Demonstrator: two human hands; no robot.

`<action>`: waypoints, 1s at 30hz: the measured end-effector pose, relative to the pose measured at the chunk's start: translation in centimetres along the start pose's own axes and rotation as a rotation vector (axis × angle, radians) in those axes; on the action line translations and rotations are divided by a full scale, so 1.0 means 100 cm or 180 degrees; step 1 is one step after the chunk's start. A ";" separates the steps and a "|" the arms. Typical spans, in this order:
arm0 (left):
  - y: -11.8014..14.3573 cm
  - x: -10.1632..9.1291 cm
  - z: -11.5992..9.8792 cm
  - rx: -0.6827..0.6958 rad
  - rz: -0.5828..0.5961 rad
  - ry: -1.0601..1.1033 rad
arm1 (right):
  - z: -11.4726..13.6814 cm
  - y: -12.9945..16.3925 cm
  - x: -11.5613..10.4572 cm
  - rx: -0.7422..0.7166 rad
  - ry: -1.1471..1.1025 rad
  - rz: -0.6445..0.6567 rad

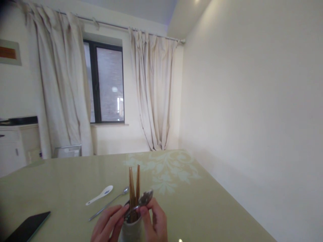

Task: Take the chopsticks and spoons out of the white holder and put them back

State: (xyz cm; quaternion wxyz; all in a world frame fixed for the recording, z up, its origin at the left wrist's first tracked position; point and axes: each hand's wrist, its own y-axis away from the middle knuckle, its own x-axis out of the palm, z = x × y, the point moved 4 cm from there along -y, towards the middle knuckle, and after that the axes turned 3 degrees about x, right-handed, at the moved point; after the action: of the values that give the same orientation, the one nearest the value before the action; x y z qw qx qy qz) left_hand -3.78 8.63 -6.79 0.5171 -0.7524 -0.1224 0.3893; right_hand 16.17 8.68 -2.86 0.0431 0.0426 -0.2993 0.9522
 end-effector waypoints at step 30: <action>0.033 0.020 0.094 -0.1820 0.1963 -0.1400 | -0.004 -0.011 -0.002 -0.0380 0.1381 0.0343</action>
State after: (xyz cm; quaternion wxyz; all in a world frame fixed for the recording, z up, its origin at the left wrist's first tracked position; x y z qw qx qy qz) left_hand -9.85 14.77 -12.08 0.1114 -0.7655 -0.1022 0.6254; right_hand 16.44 9.80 -2.65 0.0579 -0.1818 -0.3408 0.9206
